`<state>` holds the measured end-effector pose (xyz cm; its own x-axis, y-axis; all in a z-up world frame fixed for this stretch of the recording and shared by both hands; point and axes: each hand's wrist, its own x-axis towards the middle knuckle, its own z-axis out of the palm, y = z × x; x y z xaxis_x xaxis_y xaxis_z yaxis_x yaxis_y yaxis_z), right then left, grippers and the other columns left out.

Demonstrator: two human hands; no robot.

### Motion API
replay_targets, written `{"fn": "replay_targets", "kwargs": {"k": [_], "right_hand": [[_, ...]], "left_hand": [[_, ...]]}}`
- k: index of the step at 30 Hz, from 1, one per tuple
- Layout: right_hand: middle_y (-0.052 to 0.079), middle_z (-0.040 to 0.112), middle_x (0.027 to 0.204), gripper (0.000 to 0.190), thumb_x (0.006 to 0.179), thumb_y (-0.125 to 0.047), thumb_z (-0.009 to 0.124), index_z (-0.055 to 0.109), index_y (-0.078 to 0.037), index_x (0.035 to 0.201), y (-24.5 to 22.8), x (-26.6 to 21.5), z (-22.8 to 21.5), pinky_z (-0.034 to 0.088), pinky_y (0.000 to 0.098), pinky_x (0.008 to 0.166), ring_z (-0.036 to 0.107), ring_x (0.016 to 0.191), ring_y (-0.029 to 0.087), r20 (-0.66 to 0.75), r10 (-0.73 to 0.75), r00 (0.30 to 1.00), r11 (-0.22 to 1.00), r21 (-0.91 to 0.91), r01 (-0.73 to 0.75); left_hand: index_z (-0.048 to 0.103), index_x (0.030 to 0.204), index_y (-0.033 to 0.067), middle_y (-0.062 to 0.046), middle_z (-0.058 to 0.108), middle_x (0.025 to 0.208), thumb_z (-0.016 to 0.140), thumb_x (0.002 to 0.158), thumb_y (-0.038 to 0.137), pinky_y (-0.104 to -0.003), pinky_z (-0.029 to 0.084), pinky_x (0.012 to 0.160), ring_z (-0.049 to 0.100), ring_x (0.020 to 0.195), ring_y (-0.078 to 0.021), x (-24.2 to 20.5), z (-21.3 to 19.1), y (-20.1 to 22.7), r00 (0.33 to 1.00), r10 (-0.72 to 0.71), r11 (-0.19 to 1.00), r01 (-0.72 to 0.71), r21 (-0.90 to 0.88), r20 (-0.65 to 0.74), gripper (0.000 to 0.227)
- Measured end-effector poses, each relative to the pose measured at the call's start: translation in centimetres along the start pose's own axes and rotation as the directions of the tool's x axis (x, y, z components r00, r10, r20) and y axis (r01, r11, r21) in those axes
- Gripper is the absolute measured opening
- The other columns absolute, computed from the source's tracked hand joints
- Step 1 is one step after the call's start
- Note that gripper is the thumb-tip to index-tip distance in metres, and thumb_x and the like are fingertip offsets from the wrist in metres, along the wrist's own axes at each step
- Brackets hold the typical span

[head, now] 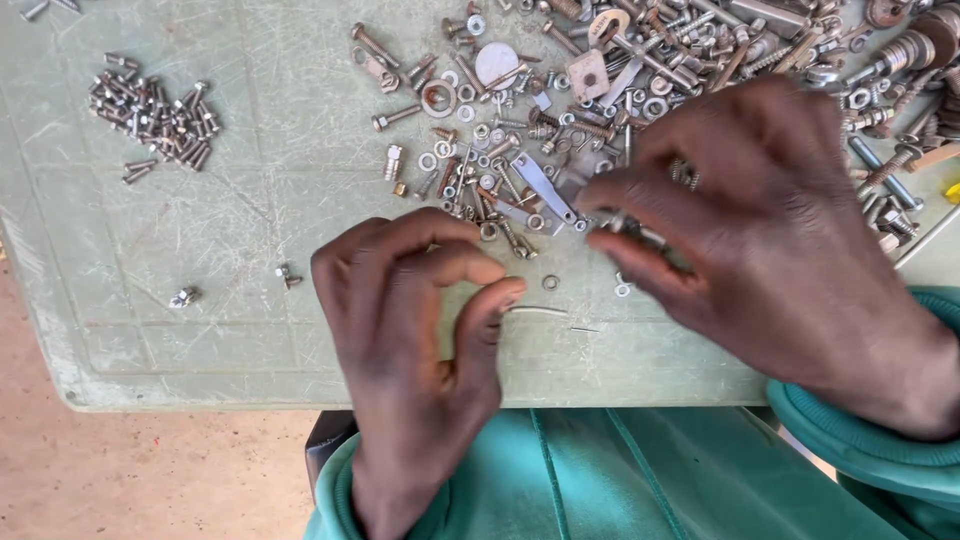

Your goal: The person sorts a mixed pile of metal fasteners on a green table, picking up individual screws, nuts, and washers and placing them into small separate piles. The person occasionally picks up and examines specific items before setting them down.

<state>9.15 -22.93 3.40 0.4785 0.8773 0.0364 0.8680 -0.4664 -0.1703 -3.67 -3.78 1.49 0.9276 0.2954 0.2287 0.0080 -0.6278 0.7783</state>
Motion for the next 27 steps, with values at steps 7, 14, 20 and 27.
{"fn": "replay_targets", "kwargs": {"k": [7,14,20,27], "right_hand": [[0.003,0.06,0.118,0.022,0.103,-0.026,0.083,0.075,-0.022,0.123,-0.9,-0.1,-0.4,0.036,0.0522,0.095,0.049,0.109,0.037,-0.009,0.056,0.998,0.998,-0.02,-0.056],[0.002,0.058,0.109,0.014,0.106,-0.02,0.084,0.075,-0.019,0.117,-0.7,0.2,0.7,0.033,0.0522,0.088,0.049,0.107,0.035,-0.063,0.03,0.998,0.999,0.041,-0.028],[0.013,0.062,0.108,0.013,0.105,-0.014,0.091,0.079,-0.008,0.103,-1.6,0.7,-1.7,0.032,0.0465,0.095,0.055,0.102,0.038,-0.184,-0.099,0.978,0.982,0.143,0.126],[0.012,0.061,0.105,0.008,0.102,-0.008,0.087,0.081,-0.009,0.106,-1.7,1.6,-2.5,0.041,0.0451,0.087,0.047,0.103,0.038,-0.152,-0.11,0.982,0.957,0.252,0.146]], "left_hand": [[0.053,0.103,0.0043,-0.018,0.068,0.094,0.063,0.1,0.013,-0.027,0.058,0.086,0.071,0.092,-0.0219,-1.2,-0.3,0.3,0.898,-0.44,0.622,0.32,-0.715,0.02,0.014],[0.067,0.108,0.0009,-0.015,0.076,0.094,0.069,0.095,0.012,-0.022,0.058,0.074,0.071,0.084,-0.0134,-1.5,0.2,0.6,0.821,-0.538,0.501,0.493,-0.711,0.19,0.017],[0.064,0.127,-0.0036,-0.02,0.076,0.112,0.057,0.101,0.028,-0.034,0.063,0.089,0.074,0.099,-0.0238,-1.5,0.3,1.6,0.781,-0.466,0.192,0.549,-0.813,0.416,0.041],[0.059,0.129,-0.0132,-0.026,0.069,0.115,0.05,0.105,0.034,-0.038,0.06,0.093,0.07,0.102,-0.0307,-1.5,1.2,0.9,0.696,-0.45,-0.283,0.483,-0.829,0.559,0.053]]}}
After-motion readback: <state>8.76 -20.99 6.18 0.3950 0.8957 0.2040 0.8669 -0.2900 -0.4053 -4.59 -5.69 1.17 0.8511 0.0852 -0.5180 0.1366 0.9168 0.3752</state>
